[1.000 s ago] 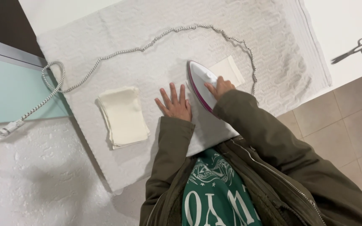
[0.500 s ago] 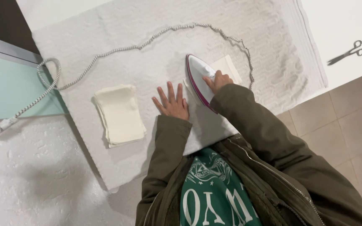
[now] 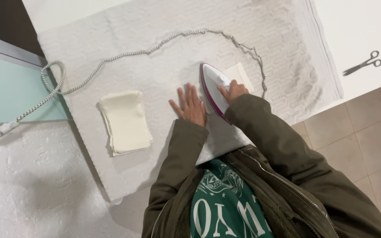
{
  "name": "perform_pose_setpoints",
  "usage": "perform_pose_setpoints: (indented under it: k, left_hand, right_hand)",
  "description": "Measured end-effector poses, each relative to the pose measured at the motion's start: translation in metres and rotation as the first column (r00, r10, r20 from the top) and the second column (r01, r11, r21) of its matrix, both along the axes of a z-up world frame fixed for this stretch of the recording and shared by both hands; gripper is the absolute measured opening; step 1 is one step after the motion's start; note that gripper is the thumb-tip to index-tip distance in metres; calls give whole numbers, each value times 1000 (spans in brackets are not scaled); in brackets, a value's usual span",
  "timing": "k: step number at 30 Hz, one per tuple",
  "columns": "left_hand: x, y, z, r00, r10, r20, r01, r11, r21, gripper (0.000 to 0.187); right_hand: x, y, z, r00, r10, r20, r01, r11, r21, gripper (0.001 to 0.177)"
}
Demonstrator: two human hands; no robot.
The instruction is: The recorder is ironing small pieces of white fabric on a cloth-covered table.
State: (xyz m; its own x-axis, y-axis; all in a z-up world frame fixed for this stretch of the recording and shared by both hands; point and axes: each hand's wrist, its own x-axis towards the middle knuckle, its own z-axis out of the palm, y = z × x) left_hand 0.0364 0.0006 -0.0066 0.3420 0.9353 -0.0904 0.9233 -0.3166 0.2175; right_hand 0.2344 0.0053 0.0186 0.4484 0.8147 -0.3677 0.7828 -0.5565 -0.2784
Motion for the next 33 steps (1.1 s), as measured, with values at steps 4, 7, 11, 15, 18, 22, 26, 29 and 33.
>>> perform_pose_setpoints:
  k: [4, 7, 11, 15, 18, 22, 26, 29, 33]
  left_hand:
    - [12, -7, -9, 999, -47, -20, 50, 985, 168, 68]
    - [15, 1, -5, 999, -48, 23, 47, 998, 47, 67]
    - [13, -4, 1, 998, -59, -11, 60, 997, 52, 67]
    - [12, -2, 5, 996, -76, -45, 79, 993, 84, 67]
    - [11, -4, 2, 998, -57, -39, 61, 993, 103, 67]
    - [10, -3, 14, 996, -78, -33, 82, 988, 131, 65]
    - [10, -2, 10, 998, -63, -10, 63, 988, 141, 64]
    - [8, -7, 17, 997, -73, -11, 74, 987, 141, 64]
    - [9, -2, 16, 996, -80, -41, 85, 988, 126, 64]
  right_hand:
    - [-2, -5, 10, 999, -31, -14, 31, 999, -11, 69]
    - [5, 2, 3, 999, -17, -32, 15, 999, -38, 68]
    - [4, 7, 5, 999, -32, -19, 31, 999, -19, 69]
    - [10, -4, 5, 999, -27, -22, 26, 998, -51, 67]
    - [10, 11, 2, 1000, -18, -9, 18, 1000, -23, 66]
    - [11, 5, 11, 997, -64, -37, 62, 997, -50, 65]
    - [11, 9, 13, 998, -50, -37, 47, 994, -96, 67]
    - [11, 4, 18, 997, -68, -40, 66, 995, -69, 68]
    - [18, -1, 7, 998, -66, -20, 66, 998, 4, 68]
